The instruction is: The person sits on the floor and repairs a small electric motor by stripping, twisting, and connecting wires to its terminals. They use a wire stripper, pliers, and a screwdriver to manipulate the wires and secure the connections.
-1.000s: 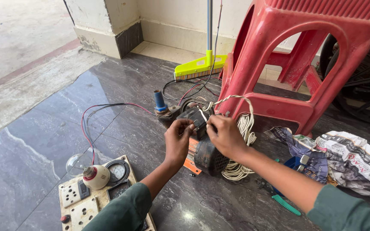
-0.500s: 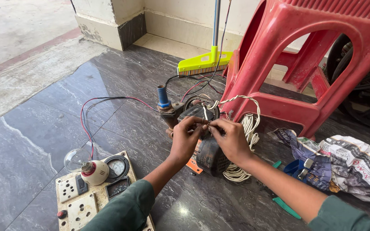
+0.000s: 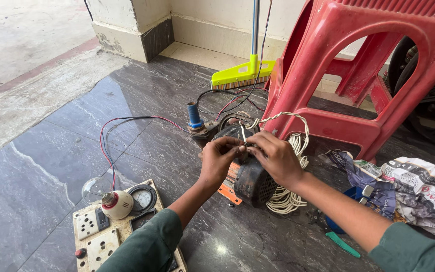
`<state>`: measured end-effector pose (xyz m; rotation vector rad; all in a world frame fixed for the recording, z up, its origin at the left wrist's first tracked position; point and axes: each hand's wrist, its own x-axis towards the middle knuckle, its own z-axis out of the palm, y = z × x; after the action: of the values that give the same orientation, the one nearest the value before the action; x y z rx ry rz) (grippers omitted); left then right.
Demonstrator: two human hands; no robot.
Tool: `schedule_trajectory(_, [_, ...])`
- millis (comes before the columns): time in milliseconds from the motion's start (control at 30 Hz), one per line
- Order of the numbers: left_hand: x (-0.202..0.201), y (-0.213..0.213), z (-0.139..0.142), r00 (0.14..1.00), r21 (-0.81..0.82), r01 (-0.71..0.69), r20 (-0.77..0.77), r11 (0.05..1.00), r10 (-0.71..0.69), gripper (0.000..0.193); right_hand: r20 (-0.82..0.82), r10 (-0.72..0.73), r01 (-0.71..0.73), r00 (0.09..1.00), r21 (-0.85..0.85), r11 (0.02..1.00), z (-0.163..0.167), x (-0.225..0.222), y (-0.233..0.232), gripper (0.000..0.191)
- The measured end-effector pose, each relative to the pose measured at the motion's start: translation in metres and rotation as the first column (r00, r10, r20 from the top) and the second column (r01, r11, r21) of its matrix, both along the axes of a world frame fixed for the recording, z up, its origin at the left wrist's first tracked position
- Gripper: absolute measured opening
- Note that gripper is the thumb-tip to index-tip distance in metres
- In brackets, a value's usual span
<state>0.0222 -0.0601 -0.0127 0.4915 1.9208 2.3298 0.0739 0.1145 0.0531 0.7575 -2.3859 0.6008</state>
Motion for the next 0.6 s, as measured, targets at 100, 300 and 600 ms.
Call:
schedule_trajectory(100, [-0.003, -0.002, -0.003, 0.998, 0.079, 0.056, 0.006, 0.995, -0.057, 0.017, -0.007, 0.026, -0.025, 1.000, 0.058, 0.998, 0.003, -0.004, 0.002, 0.018])
schedule_trajectory(300, [-0.011, -0.007, -0.005, 0.992, 0.114, 0.119, 0.030, 0.986, -0.123, 0.020, -0.195, 0.161, -0.081, 0.968, 0.365, 0.928, 0.010, -0.015, 0.010, 0.022])
schedule_trajectory(600, [-0.022, -0.009, -0.013, 0.964, 0.176, 0.237, 0.077, 0.955, -0.254, 0.029, -0.316, 0.264, -0.025, 0.911, 0.598, 0.801, 0.016, -0.023, 0.012, 0.029])
